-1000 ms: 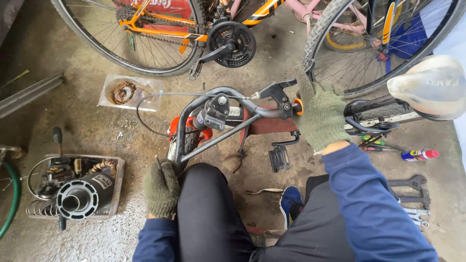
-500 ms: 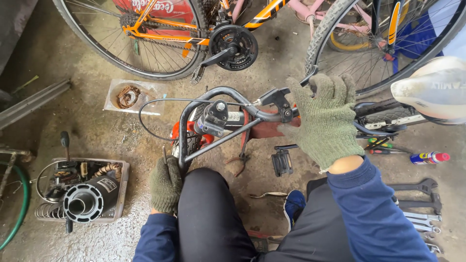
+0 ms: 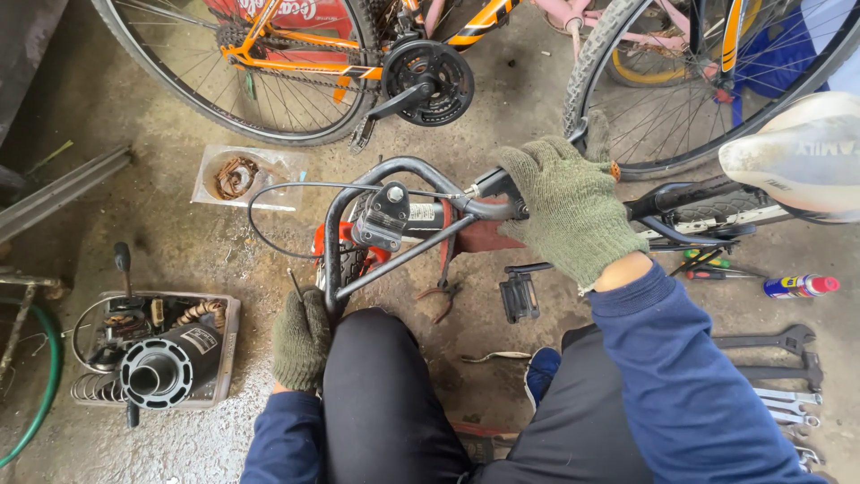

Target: The person uses an Allen key to loosen and remove the handlebar from the bicycle stem. They then detach the brake lever and shifter cables from the handlebar assembly.

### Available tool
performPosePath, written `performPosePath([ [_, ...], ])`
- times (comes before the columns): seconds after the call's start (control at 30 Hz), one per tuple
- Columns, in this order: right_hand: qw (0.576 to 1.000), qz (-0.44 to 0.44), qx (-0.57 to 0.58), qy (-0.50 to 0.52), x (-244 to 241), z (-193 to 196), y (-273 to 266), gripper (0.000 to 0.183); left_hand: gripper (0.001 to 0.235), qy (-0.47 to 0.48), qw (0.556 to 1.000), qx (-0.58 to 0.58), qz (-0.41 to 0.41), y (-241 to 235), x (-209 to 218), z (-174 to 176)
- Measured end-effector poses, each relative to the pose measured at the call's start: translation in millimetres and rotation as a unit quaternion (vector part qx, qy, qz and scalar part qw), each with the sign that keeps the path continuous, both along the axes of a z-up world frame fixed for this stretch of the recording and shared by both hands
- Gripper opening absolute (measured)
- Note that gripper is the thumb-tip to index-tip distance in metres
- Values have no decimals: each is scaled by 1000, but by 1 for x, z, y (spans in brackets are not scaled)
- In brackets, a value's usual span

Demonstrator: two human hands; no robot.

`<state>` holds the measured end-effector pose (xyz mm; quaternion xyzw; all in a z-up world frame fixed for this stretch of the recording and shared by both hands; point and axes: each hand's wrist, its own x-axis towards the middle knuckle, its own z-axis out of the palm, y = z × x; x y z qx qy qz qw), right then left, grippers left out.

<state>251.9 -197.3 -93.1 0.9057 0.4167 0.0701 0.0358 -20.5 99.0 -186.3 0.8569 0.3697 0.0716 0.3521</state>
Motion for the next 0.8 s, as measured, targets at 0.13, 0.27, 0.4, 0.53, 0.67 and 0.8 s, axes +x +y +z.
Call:
performPosePath([
  [0.13, 992, 54, 104, -54, -22, 22, -1, 87, 44, 55, 998, -15, 25, 1, 8, -2],
  [0.27, 963, 72, 215, -145, -43, 22, 4, 69, 40, 47, 999, -11, 16, 6, 3, -6],
  [0.4, 929, 56, 289, -224, -43, -8, 5, 56, 40, 25, 999, -22, -1, 10, 1, -2],
  [0.53, 921, 55, 300, -241, -43, -25, -4, 44, 41, 27, 999, -41, -2, 9, 3, 7],
  [0.67, 918, 56, 298, -254, -46, -31, -11, 46, 43, 29, 998, -45, -14, 11, 2, 10],
  [0.8, 965, 16, 229, -130, -70, -5, -27, 70, 43, 35, 999, -26, -30, 14, 0, 14],
])
